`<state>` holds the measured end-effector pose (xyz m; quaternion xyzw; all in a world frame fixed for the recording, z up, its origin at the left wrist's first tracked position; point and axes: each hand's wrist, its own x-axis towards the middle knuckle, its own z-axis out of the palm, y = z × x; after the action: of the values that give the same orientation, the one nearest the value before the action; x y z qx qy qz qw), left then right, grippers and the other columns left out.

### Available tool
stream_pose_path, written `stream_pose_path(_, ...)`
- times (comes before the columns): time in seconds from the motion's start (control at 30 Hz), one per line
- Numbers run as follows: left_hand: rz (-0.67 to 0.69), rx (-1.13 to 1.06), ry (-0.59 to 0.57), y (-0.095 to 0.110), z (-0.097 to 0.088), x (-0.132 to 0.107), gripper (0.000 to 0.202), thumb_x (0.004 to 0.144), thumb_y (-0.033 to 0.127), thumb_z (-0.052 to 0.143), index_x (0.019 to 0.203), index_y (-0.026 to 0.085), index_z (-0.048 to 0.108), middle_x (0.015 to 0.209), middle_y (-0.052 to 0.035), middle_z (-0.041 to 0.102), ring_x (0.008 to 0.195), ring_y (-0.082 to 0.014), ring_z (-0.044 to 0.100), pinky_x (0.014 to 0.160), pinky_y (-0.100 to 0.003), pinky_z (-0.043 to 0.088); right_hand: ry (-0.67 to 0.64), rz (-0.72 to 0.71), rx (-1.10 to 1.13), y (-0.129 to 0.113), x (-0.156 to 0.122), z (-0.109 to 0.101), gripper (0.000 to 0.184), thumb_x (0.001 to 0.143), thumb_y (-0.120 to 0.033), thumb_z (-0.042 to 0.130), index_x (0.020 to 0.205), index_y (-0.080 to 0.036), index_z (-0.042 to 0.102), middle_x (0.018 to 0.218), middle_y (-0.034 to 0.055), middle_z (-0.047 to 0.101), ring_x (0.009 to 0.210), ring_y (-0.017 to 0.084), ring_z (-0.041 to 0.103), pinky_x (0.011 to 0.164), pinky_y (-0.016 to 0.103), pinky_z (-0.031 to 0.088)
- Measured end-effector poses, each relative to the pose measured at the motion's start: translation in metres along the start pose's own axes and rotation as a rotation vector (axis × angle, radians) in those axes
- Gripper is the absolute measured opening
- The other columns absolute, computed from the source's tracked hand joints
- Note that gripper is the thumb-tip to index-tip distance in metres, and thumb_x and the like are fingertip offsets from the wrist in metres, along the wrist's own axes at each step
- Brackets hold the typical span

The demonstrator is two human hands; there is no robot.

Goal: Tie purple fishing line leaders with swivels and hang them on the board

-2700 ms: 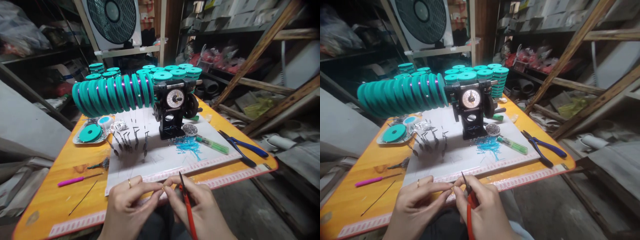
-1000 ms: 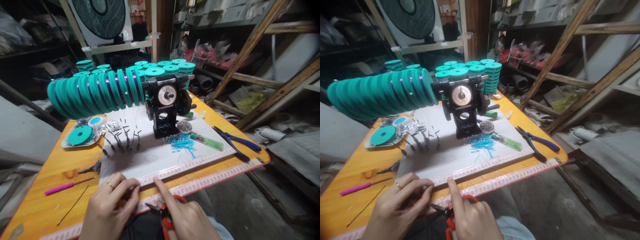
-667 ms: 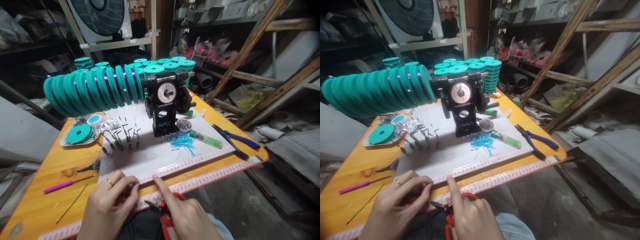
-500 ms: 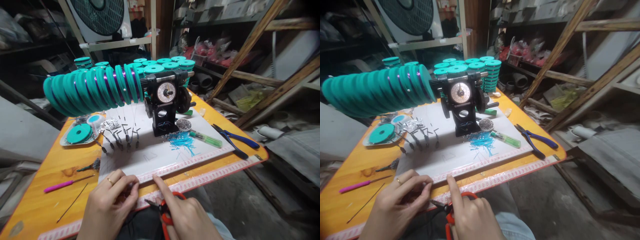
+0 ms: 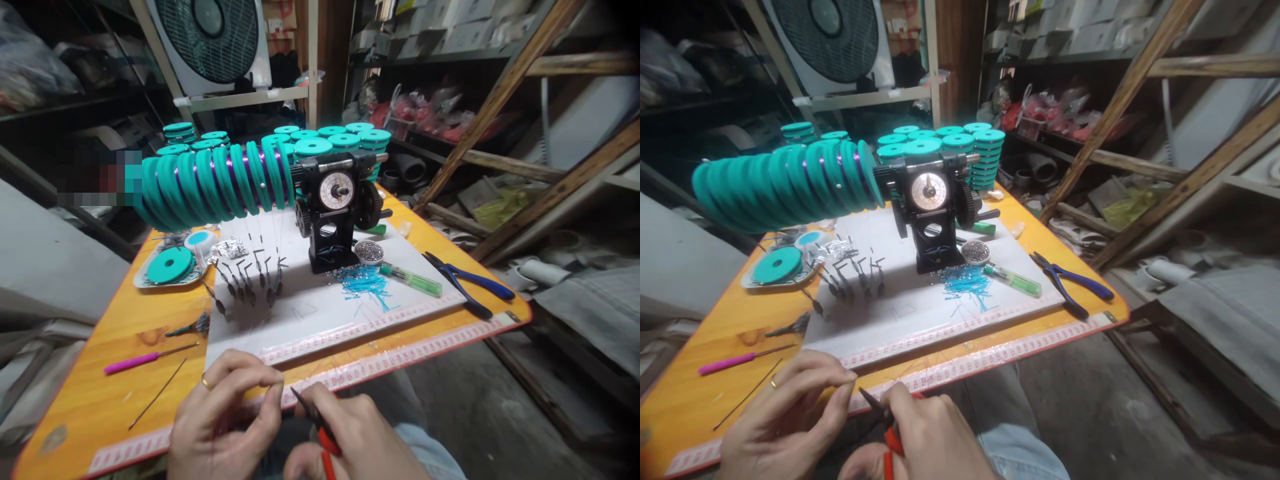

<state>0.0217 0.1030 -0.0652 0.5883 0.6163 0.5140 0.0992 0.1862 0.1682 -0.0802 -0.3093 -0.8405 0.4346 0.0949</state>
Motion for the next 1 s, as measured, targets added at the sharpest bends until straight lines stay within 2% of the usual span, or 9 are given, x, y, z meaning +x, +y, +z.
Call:
stream_pose_path(0.13,0.005,-0.006,0.012,0.004,-0.001,-0.001,0.018,0.086,0.009,0.061,0.088,0.027,0.065,0.084,0.0016,0.058,0.076,-0.0095,0.063,0.063,-0.01,0.056,0.023,-0.055,0.007,-0.003,0.001,-0.001,0.029,0.083,-0.039,0.072,0.099,-0.017,0.06,0.073,0.0026,0.071,0.062,0.017,0.065,0.055,0.019,0.043)
stream_pose_path(0.3,0.043,0.027,0.003,0.007,-0.003,0.001,0.019,0.085,0.008,0.062,0.088,0.027,0.066,0.08,0.0029,0.06,0.071,-0.0082,0.064,0.061,-0.009,0.054,-0.01,-0.029,0.021,-0.004,0.0,-0.001,0.03,0.084,-0.042,0.071,0.099,-0.018,0.06,0.076,0.0031,0.071,0.065,0.018,0.066,0.058,0.021,0.044)
stream_pose_path(0.53,0.056,0.045,-0.024,0.006,-0.004,-0.001,0.018,0.086,0.009,0.062,0.089,0.027,0.065,0.081,0.0035,0.06,0.069,-0.0072,0.065,0.058,-0.009,0.054,-0.088,0.02,0.097,-0.005,0.002,-0.004,0.023,0.081,-0.025,0.072,0.099,-0.017,0.06,0.086,0.0067,0.073,0.075,0.018,0.068,0.066,0.02,0.046)
stream_pose_path(0.6,0.052,0.045,-0.032,0.006,-0.004,0.0,0.018,0.086,0.009,0.062,0.09,0.026,0.065,0.081,0.0033,0.06,0.069,-0.0074,0.065,0.057,-0.009,0.053,-0.112,0.042,0.103,-0.004,0.003,-0.005,0.022,0.081,-0.025,0.07,0.099,-0.016,0.061,0.086,0.0073,0.073,0.075,0.018,0.067,0.068,0.021,0.046)
stream_pose_path(0.8,0.071,0.063,-0.06,0.004,-0.005,0.0,0.018,0.086,0.009,0.062,0.091,0.026,0.066,0.081,0.0029,0.061,0.068,-0.0072,0.064,0.052,-0.009,0.052,-0.132,0.043,0.132,0.0,0.004,-0.004,0.036,0.083,-0.047,0.069,0.098,-0.014,0.064,0.082,0.0078,0.069,0.072,0.019,0.061,0.067,0.024,0.045)
stream_pose_path(0.93,0.048,0.024,-0.107,0.001,-0.005,0.0,0.019,0.087,0.008,0.062,0.092,0.026,0.065,0.082,0.0021,0.06,0.067,-0.0074,0.063,0.049,-0.009,0.05,-0.057,-0.034,0.203,0.008,0.005,-0.001,0.046,0.088,-0.061,0.056,0.082,-0.016,0.06,0.066,0.002,0.061,0.059,0.014,0.054,0.058,0.022,0.042)
stream_pose_path(1.0,0.028,0.022,-0.128,-0.001,-0.004,0.001,0.018,0.088,0.008,0.061,0.093,0.025,0.065,0.083,0.0013,0.06,0.067,-0.0075,0.063,0.05,-0.01,0.051,-0.003,-0.097,0.246,0.012,0.002,0.0,0.048,0.091,-0.062,0.052,0.076,-0.017,0.056,0.058,-0.0004,0.056,0.052,0.012,0.053,0.05,0.02,0.04)
